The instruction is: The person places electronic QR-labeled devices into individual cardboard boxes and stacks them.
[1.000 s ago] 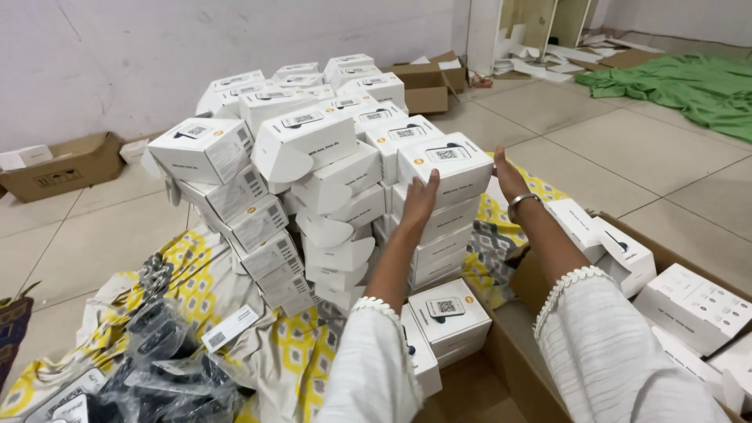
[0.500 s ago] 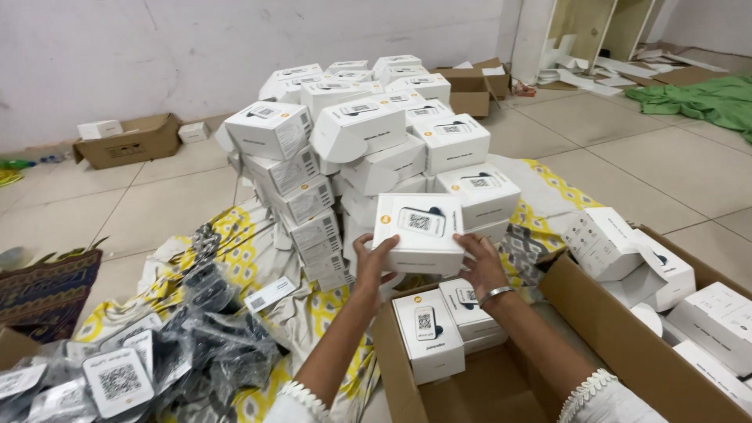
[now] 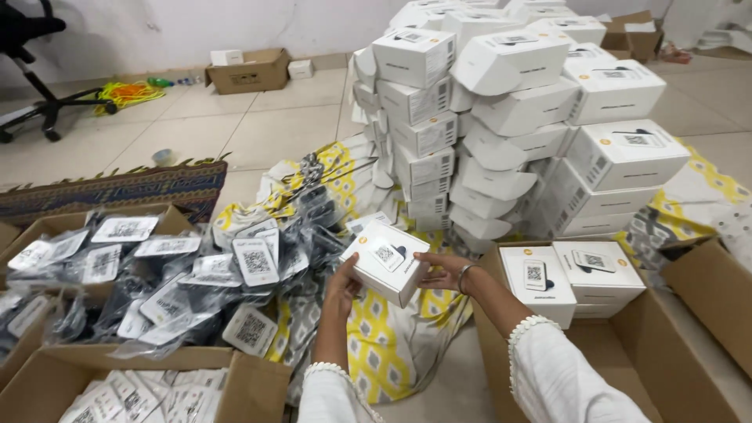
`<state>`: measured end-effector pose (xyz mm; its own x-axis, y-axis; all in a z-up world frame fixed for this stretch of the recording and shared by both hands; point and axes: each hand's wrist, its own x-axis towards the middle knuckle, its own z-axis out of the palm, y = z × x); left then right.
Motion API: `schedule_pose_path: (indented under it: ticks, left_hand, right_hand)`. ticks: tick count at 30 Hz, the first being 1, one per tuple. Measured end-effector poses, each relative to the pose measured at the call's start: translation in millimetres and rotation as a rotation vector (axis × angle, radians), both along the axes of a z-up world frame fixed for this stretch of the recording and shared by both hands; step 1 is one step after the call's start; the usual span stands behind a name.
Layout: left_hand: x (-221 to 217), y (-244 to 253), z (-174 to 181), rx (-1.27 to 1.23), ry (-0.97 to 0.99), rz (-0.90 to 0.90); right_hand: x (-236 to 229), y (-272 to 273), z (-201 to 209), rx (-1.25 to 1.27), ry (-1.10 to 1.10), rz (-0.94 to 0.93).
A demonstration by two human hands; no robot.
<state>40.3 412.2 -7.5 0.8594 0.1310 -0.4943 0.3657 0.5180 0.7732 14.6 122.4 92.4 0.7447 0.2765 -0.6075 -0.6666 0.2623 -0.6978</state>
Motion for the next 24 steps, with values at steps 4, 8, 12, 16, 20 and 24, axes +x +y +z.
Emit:
schedule_pose_path:
  ticks: [4, 8, 12, 16, 20, 24]
  left_hand:
    - [-21.9, 26.9, -74.6, -0.071, 0.129, 0.083]
    - [-36.2, 33.1, -130.1, 0.033, 0.226, 0.199]
    - [-46.4, 33.4, -145.2, 0.283, 0.181, 0.056]
    - [-36.4, 34.8, -162.1, 0.295, 0.101, -0.009]
    - [-43.4, 31.2, -118.2, 0.424, -0.023, -0.3]
    - [-42.4, 33.3, -62.0, 0.596, -0.248, -0.686]
  right_hand:
    - [-4.7, 26.0, -91.4, -0.117, -0.011, 0.009]
    - [-35.9, 30.3, -146.6, -0.276, 0.276, -0.092]
    - [-47.2, 9.6, -219.8, -0.407, 0.241, -0.133]
    - [-39.0, 10.5, -251.4, -0.174, 0.239, -0.065]
    - [-53.7, 57.4, -167.0, 0.064, 0.31, 0.037]
    - [-56.2, 91.9, -86.8, 0.229, 0.255, 0.141]
